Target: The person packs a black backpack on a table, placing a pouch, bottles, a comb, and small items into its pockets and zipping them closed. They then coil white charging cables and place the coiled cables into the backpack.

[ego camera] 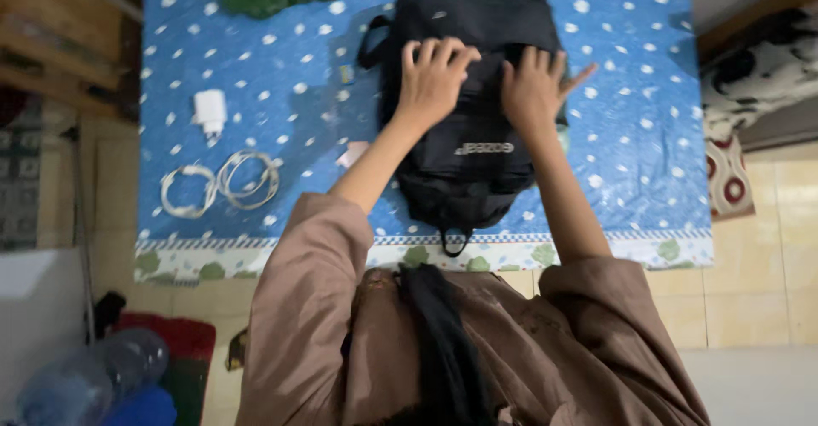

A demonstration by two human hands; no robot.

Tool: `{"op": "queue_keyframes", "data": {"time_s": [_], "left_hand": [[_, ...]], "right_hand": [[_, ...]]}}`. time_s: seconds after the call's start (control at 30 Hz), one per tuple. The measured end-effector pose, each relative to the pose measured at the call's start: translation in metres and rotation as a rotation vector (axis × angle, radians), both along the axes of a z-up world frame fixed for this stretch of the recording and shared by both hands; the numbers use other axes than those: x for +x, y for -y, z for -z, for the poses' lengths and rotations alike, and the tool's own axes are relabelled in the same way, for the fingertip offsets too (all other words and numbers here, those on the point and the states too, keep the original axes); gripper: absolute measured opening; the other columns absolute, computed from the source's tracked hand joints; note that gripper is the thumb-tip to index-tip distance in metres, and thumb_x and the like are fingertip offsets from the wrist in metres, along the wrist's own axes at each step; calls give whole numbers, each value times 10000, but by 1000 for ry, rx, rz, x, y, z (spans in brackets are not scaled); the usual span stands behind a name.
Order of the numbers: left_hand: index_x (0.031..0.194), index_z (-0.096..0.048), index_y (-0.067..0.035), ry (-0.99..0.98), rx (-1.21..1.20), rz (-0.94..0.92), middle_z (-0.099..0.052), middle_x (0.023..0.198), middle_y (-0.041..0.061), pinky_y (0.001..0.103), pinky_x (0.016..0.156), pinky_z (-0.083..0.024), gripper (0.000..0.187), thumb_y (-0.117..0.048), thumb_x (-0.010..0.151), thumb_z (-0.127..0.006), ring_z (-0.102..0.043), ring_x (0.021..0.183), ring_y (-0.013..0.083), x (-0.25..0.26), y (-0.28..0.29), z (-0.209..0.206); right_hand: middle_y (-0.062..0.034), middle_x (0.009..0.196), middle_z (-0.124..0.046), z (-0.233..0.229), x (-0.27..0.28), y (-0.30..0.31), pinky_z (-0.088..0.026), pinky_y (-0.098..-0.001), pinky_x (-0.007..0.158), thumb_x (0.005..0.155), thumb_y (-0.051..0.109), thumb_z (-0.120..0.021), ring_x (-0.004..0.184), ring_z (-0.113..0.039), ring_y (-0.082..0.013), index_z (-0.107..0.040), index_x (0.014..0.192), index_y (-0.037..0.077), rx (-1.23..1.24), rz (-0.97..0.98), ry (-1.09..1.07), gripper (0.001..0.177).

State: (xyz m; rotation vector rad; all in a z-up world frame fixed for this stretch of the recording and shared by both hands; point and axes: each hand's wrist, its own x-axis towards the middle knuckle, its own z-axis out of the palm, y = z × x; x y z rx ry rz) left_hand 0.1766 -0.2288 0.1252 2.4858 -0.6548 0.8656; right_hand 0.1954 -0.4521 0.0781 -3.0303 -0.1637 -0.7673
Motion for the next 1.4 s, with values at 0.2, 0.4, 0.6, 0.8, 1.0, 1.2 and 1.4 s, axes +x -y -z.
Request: {"op": "queue_keyframes", "data": {"time_s": [0.2,0.4,0.6,0.8,1.0,1.2,1.4], "left_hand": [[1151,-667,-255,-97,-113,-79,-590,1251,-18,633,1124,-277,271,-230,896,-757,-501,1281,296,-77,-77,44],[1094,-691,-307,-392,-219,-404,-594,1274,-37,674,1122,-263,248,-221,875,-769,-502,1309,279,-128,-202,84],[1131,-678,-320,-563,-115,-830,-588,1281,-9,762,1102,-151,350,-280,812,-814,-475,1315,317,-145,-330,103],[1362,-525,-292,-741,-88,-1000,-581,1372,65,771,1097,-138,702,-512,769,-830,-510,1297,379,-115,-398,121],[1499,-419,-217,-729,-50,-961,-573,1385,169,750,1046,-212,1060,-707,651,-826,-563,1231,422,-87,-409,141],[1326,-568,-254,-730,-52,-912,-690,1241,68,719,1084,-274,687,-506,744,-834,-627,1193,334,-87,-419,134],[1138,-708,-234,-798,-282,-779,-753,1051,40,515,947,-449,495,-495,728,-799,-684,1048,292,-99,-415,96]], "right_hand": [[-213,1604,-466,-25,-41,-40,188,-797,992,1033,363,-684,1479,-313,-494,-413,1576,-8,118,-210,-56,710],[-263,1626,-345,-31,-44,-124,174,-828,1050,1018,386,-714,1556,-240,-466,-425,1588,119,278,-288,-265,693],[-521,1519,-204,-5,-44,-189,92,-802,1005,831,568,-798,1442,-169,-653,-494,1515,47,73,-277,-199,912],[-296,1558,-363,39,-57,-273,39,-867,1051,784,693,-716,1475,-287,-536,-547,1483,114,-162,-445,-453,923],[-215,1565,-395,73,-69,-404,82,-887,983,849,599,-704,1413,-347,-492,-394,1516,126,-2,-635,-703,875],[-143,1494,-502,78,-73,-464,43,-850,1077,861,395,-756,1448,-385,-433,-389,1499,143,217,-600,-811,778],[-110,1455,-547,79,-57,-461,-97,-774,1158,884,307,-759,1404,-474,-346,-373,1504,175,456,-541,-913,742]]}}
